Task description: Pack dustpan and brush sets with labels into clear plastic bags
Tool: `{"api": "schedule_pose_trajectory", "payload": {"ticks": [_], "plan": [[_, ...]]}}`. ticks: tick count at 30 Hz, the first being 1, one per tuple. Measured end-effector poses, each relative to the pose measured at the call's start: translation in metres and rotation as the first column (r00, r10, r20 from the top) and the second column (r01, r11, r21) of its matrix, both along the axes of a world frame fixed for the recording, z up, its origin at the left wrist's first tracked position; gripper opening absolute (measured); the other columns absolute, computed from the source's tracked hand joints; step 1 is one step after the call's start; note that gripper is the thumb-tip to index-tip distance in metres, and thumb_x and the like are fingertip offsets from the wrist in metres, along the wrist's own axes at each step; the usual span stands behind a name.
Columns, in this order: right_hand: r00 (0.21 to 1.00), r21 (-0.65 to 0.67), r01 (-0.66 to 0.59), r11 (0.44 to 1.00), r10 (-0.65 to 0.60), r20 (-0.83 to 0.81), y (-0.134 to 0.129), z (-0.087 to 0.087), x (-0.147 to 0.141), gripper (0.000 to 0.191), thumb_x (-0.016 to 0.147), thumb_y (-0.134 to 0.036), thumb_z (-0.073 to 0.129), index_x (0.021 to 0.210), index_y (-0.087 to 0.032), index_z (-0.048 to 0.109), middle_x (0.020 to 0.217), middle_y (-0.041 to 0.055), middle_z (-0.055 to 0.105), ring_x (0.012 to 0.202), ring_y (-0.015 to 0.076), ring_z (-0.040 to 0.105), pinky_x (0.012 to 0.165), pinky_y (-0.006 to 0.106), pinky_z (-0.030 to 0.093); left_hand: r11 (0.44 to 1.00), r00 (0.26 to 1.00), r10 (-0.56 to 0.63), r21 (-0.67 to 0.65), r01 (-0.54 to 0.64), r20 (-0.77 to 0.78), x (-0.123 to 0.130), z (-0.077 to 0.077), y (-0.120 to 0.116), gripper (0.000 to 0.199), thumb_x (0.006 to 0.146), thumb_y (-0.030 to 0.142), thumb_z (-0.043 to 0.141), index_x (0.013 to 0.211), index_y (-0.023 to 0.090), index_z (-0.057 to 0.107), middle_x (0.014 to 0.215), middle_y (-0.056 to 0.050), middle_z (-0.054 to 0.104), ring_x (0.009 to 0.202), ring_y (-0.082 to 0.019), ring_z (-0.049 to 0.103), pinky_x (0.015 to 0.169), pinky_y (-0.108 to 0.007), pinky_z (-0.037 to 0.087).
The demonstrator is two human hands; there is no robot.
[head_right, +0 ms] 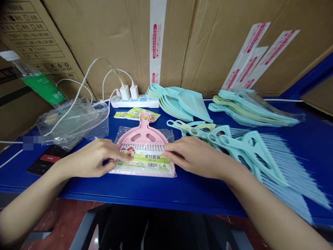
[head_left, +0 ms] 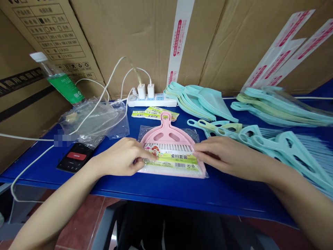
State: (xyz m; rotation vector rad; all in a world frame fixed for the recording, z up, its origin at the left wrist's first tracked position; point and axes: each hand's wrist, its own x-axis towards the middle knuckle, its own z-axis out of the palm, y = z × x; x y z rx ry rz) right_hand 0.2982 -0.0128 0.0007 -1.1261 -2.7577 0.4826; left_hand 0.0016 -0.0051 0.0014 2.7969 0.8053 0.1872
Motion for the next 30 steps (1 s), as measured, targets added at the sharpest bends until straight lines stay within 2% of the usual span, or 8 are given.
{"api": "schedule_pose_trajectory", "payload": {"ticks": [6,14,19,30], "plan": [[1.000,-0.012,-0.006,1.000,0.005,-0.019,-0.0006,0.0030,0.0018,0.039,0.101,-0.039,0.029,0.071,-0.024,0.048,0.065,0.0014,0.060,0.060,0.0172,0.056,0.059,0.031,0.038,1.000,1.000,-0.003,-0.004,0.003,0.010,0.0016,0.0009,0.0004,0.048,0.074,0.005,0.048,0.107,0.025,0.077,0.095,0.000,0.081,0.078,-0.017,0.074,0.070,-0.027,0.052],[1.000,-0.014,0.000,1.000,0.000,-0.031,-0.0003,-0.0013,0.0010,0.044,0.102,-0.044,0.027,0.068,-0.023,0.045,0.062,0.0006,0.058,0.057,0.0165,0.053,0.058,0.030,0.036,1.000,1.000,0.011,0.000,-0.011,-0.013,0.0009,0.0006,0.0002,0.049,0.073,0.004,0.050,0.108,0.026,0.077,0.093,0.000,0.081,0.076,-0.018,0.074,0.069,-0.027,0.050],[0.999,-0.021,0.000,1.000,-0.001,-0.036,0.0000,0.0008,0.0028,0.039,0.101,-0.039,0.029,0.071,-0.023,0.048,0.064,0.0009,0.058,0.059,0.0171,0.054,0.059,0.030,0.036,1.000,1.000,0.005,-0.009,-0.005,0.007,0.0009,0.0005,0.0000,0.049,0.073,0.004,0.048,0.107,0.025,0.077,0.095,0.000,0.081,0.079,-0.019,0.075,0.070,-0.028,0.051],[0.997,-0.005,0.004,1.000,-0.004,-0.072,0.0002,0.0006,0.0063,0.039,0.101,-0.038,0.032,0.067,-0.023,0.043,0.062,0.0003,0.056,0.057,0.0154,0.050,0.057,0.029,0.035,0.997,0.999,-0.036,0.065,0.034,0.031,-0.0006,-0.0016,0.0002,0.047,0.076,0.005,0.047,0.108,0.025,0.076,0.095,0.001,0.080,0.077,-0.017,0.074,0.069,-0.027,0.051]]}}
